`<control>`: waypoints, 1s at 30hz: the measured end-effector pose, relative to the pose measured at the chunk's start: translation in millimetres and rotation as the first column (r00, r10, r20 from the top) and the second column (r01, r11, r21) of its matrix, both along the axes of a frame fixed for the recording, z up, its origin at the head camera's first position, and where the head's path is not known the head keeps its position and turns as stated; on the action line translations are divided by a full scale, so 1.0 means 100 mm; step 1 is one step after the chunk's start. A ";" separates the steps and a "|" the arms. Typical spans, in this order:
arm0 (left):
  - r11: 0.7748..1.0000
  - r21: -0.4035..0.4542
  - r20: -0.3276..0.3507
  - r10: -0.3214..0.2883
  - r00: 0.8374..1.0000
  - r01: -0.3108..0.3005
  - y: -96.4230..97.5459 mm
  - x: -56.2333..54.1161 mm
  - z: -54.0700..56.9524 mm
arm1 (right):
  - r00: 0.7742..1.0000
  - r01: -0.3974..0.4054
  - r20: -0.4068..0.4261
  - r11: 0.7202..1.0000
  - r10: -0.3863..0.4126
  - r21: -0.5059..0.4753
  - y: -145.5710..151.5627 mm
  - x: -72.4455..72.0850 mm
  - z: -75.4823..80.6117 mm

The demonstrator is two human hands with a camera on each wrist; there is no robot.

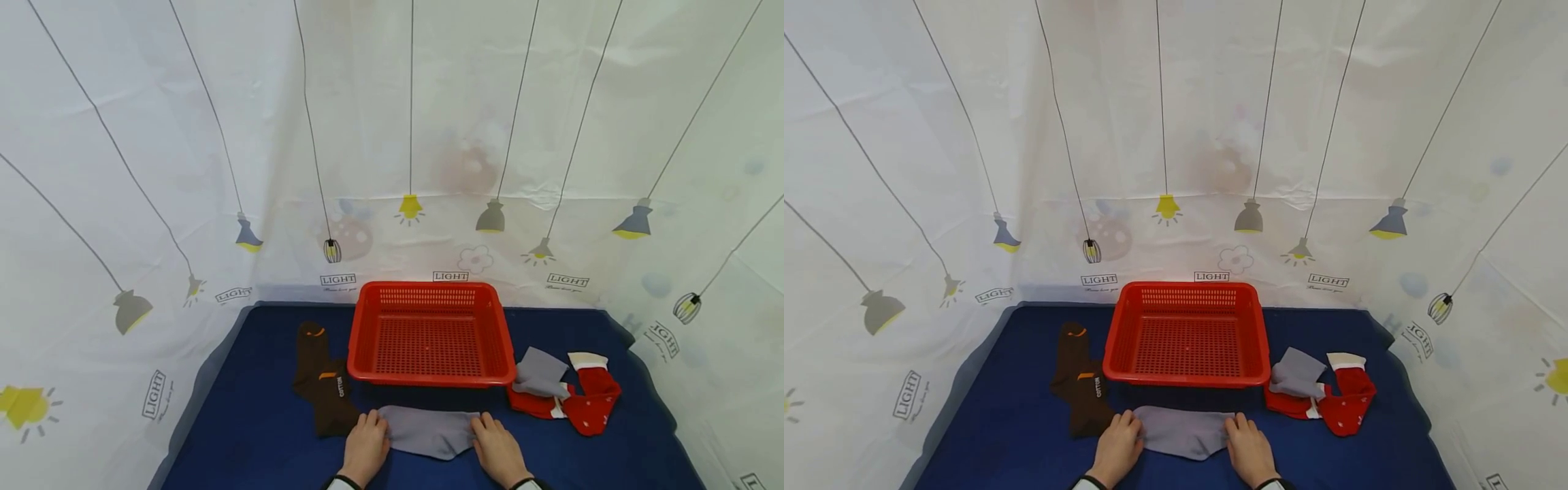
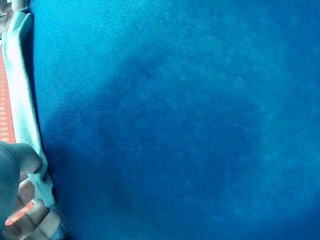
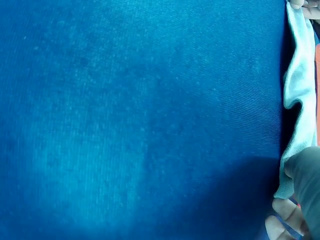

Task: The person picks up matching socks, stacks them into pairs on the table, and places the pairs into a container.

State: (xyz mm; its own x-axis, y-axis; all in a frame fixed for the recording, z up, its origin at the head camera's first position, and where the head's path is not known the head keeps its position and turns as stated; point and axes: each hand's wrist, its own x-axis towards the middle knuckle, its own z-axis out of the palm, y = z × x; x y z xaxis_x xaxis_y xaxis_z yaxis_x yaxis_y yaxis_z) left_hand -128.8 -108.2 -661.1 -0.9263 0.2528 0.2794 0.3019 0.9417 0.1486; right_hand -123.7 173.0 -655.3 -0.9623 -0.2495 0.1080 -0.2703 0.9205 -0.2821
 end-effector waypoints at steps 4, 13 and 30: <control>0.999 0.033 0.021 -0.012 1.000 0.012 -0.02 0.04 0.02 | 0.999 -0.002 0.042 1.000 0.002 0.007 0.02 0.01 0.06; 0.995 0.046 0.124 -0.089 0.988 0.084 -0.04 0.14 0.13 | 0.991 0.005 0.136 1.000 -0.006 0.009 0.08 0.10 0.18; 0.995 0.050 0.137 -0.093 0.986 0.087 -0.03 0.20 0.04 | 0.986 0.034 0.162 0.999 -0.028 -0.031 0.14 0.21 0.06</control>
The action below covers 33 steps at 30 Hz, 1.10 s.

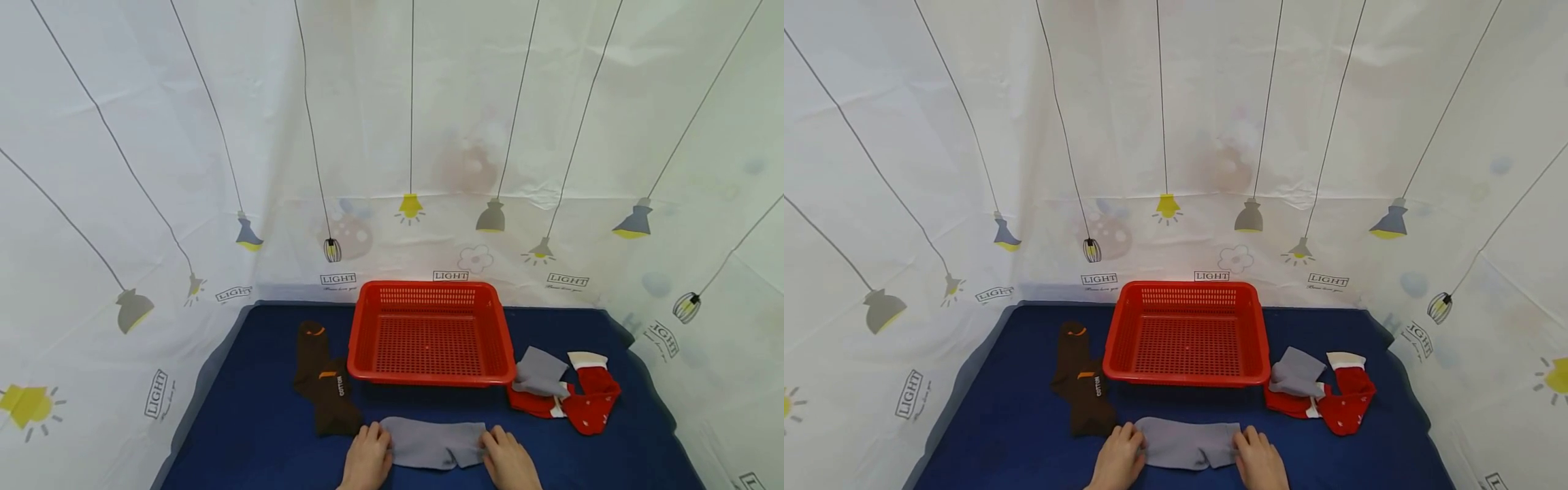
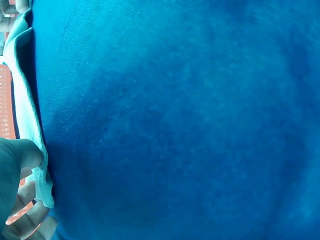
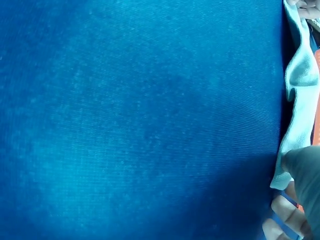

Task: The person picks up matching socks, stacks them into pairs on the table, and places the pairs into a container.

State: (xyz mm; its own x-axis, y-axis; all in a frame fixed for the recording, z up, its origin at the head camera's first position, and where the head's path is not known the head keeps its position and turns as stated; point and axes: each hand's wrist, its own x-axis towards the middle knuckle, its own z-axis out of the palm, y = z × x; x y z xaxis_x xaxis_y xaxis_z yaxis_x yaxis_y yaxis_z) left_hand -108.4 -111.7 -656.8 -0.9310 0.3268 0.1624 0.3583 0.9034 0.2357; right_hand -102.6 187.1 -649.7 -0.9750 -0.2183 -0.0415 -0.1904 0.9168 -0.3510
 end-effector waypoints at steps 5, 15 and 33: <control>1.000 -0.017 -0.042 0.012 0.999 -0.013 0.00 0.00 -0.02 | 1.000 0.010 -0.013 1.000 -0.010 -0.010 0.02 -0.02 -0.02; 0.999 -0.021 -0.061 0.025 0.998 -0.027 0.01 0.01 0.00 | 0.999 -0.012 -0.038 1.000 0.011 -0.014 0.06 -0.06 0.03; 1.000 -0.007 -0.002 0.019 1.000 -0.019 0.02 0.01 0.10 | 0.904 0.183 -0.393 0.983 -0.171 -0.008 0.61 -0.48 0.23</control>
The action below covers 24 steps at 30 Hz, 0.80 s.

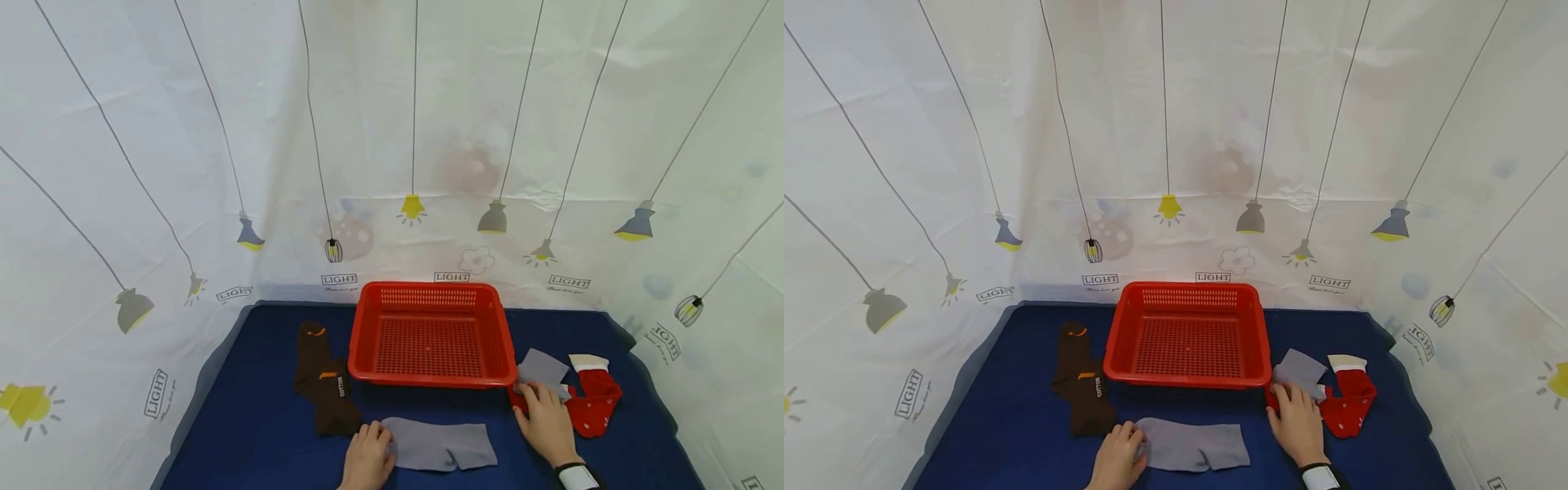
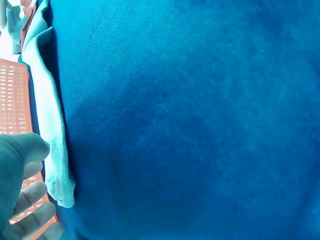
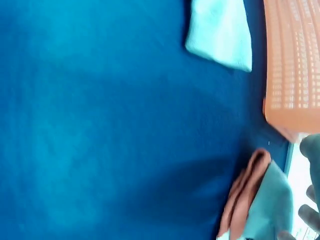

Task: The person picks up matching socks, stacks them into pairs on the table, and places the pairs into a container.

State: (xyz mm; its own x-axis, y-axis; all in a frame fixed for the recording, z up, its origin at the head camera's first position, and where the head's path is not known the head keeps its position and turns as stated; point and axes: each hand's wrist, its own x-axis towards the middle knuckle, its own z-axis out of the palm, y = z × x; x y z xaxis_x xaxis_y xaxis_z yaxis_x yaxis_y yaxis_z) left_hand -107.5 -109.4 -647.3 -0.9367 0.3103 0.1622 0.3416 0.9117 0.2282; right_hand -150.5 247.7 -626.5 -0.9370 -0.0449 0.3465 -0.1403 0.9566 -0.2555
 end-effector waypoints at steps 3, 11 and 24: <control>1.000 0.001 0.029 -0.001 1.000 0.001 -0.01 0.00 0.01 | 0.997 0.032 0.070 0.999 -0.031 -0.010 0.08 -0.06 0.04; 1.000 -0.002 0.060 0.019 0.998 -0.018 -0.01 -0.01 0.03 | 0.963 0.097 0.258 0.994 -0.081 -0.050 0.22 -0.22 0.10; 0.999 -0.020 0.045 0.043 0.998 -0.042 0.00 0.03 0.01 | 0.945 0.109 0.312 0.994 -0.099 -0.016 0.23 -0.40 0.06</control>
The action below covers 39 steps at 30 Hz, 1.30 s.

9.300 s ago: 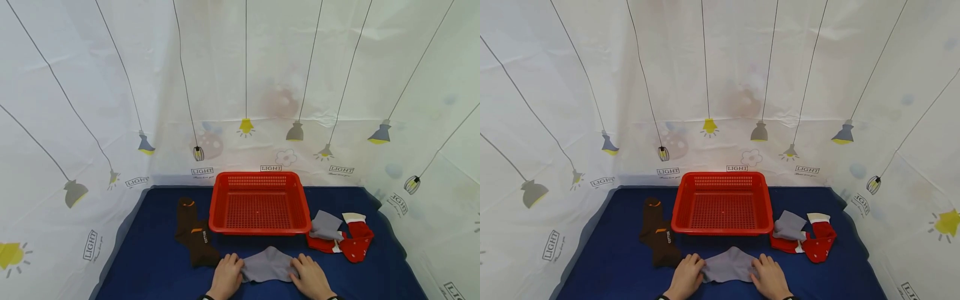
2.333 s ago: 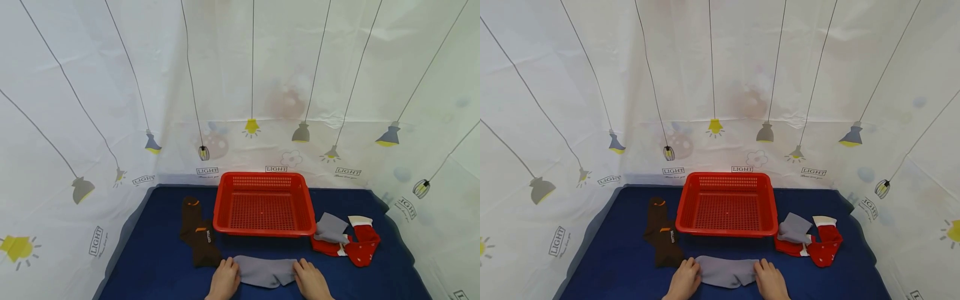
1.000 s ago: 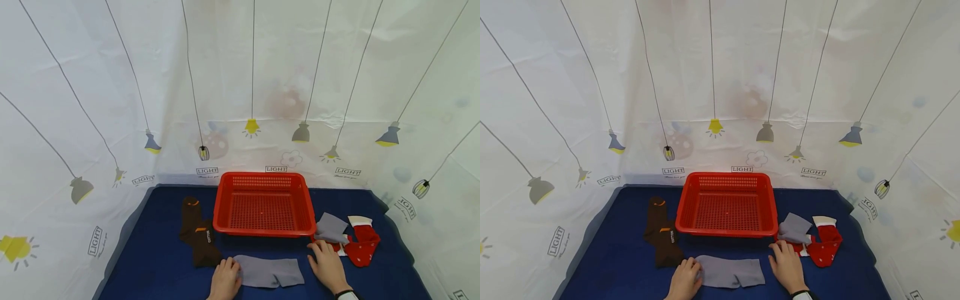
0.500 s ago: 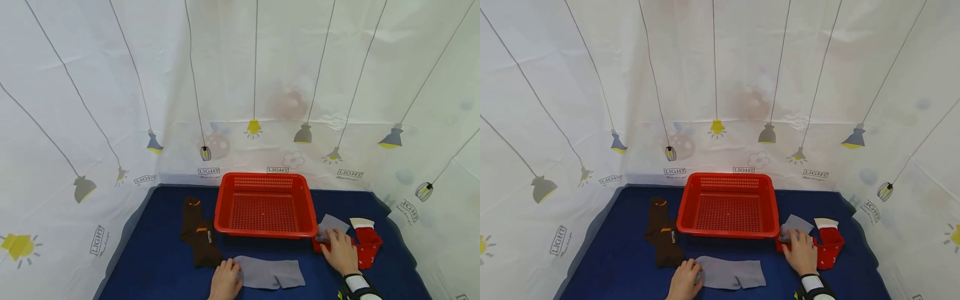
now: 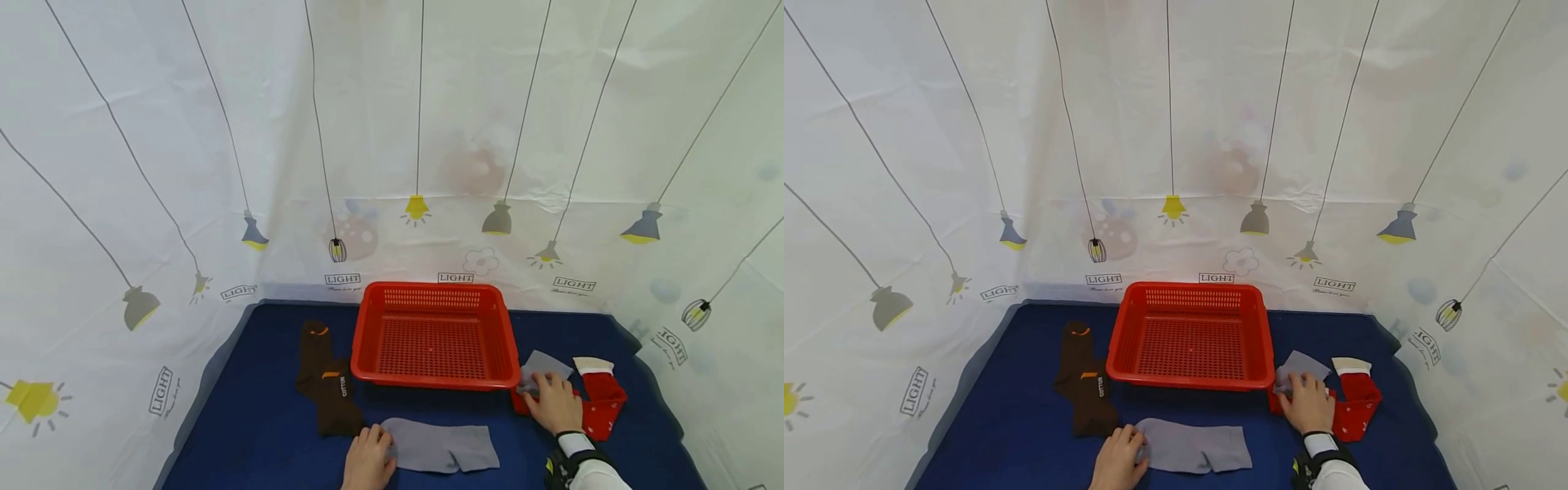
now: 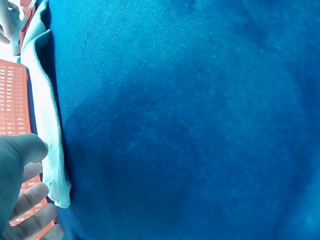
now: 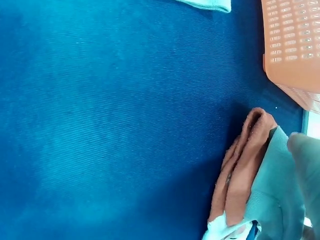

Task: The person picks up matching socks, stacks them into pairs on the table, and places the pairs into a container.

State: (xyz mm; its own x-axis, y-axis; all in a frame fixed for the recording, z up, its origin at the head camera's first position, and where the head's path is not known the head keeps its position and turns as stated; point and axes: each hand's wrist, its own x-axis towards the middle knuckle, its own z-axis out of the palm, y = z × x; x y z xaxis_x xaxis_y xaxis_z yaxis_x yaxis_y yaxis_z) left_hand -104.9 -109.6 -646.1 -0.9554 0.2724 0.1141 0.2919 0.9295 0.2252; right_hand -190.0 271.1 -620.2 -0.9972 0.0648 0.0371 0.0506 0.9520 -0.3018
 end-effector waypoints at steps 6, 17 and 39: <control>1.000 -0.006 0.007 0.004 1.000 -0.004 0.00 0.00 0.00 | 1.000 0.005 0.025 0.999 -0.006 0.041 0.01 -0.04 -0.01; 1.000 0.004 -0.023 -0.023 0.999 0.023 -0.03 0.01 0.04 | 0.998 -0.023 -0.050 1.000 0.024 0.006 0.04 0.02 -0.02; 0.999 0.022 -0.016 -0.034 0.999 0.034 0.00 0.02 0.03 | 0.968 -0.093 -0.233 0.995 0.097 0.030 0.03 0.34 -0.02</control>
State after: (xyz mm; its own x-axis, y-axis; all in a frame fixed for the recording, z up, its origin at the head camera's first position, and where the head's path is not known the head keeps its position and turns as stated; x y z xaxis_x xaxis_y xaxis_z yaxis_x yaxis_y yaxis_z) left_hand -103.0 -109.3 -642.6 -0.9436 0.3019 0.1357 0.3270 0.9139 0.2406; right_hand -156.3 274.3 -621.9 -0.9622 -0.0326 0.2705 -0.1100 0.9547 -0.2763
